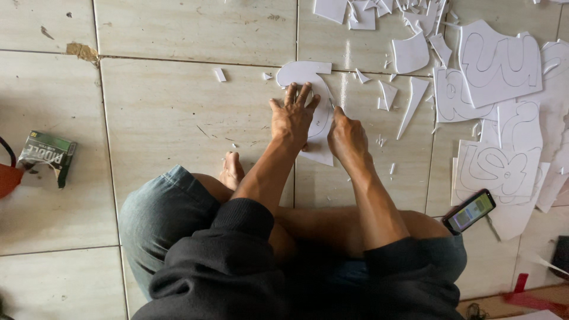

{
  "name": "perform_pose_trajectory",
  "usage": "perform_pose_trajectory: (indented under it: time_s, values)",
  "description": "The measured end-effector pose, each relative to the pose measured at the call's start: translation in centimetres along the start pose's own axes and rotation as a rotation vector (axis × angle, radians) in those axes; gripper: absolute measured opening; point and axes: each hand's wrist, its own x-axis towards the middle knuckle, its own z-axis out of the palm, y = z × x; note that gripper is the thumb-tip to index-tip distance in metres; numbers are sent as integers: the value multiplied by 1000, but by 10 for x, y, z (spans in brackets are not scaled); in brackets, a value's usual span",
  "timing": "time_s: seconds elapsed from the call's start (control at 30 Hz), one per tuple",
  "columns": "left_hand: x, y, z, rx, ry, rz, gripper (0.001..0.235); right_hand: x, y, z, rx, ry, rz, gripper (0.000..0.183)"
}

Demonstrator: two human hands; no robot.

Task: The person sits on the floor and uses a craft knife to cut a pre-drawn shape out of a white sheet. They carefully follow the outline, rotate the sheet as needed, and remove the cut-out piece.

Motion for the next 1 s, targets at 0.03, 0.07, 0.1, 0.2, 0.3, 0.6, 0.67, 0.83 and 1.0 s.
perform_pose_trajectory:
  time_s: [0.03, 0.07, 0.1, 0.2, 0.3, 0.6, 0.67, 0.83, 1.0]
  values:
    - [-2, 0, -1, -1, 0, 1, 103, -2, -2, -1, -1, 0, 1, 27]
    - [-3, 0, -3, 6, -3, 5, 104, -3, -4, -2, 8, -3, 14, 28]
    - [-4, 0, -5, 12, -5, 8, 105, -5, -7, -4, 17, -6, 26, 29]
    - [-12, 0, -12, -2, 5, 13, 100, -3, -2, 1, 21, -12, 44, 30]
    - [-15, 0, -15, 9, -2, 14, 99, -6, -4, 2, 43, -13, 71, 32]
    - [-18, 1, -18, -16, -6, -2, 94, -9, 5, 13, 22, -32, 85, 30]
    - [-19, 2, -19, -10, -7, -1, 94, -14, 3, 11, 16, -50, 87, 30]
    - [-9, 1, -12, -12, -6, 2, 107, -32, -1, 9, -2, -57, 97, 38]
    - [4, 3, -1, 1, -3, 13, 123, -64, -1, 1, -200, -202, 75, 54]
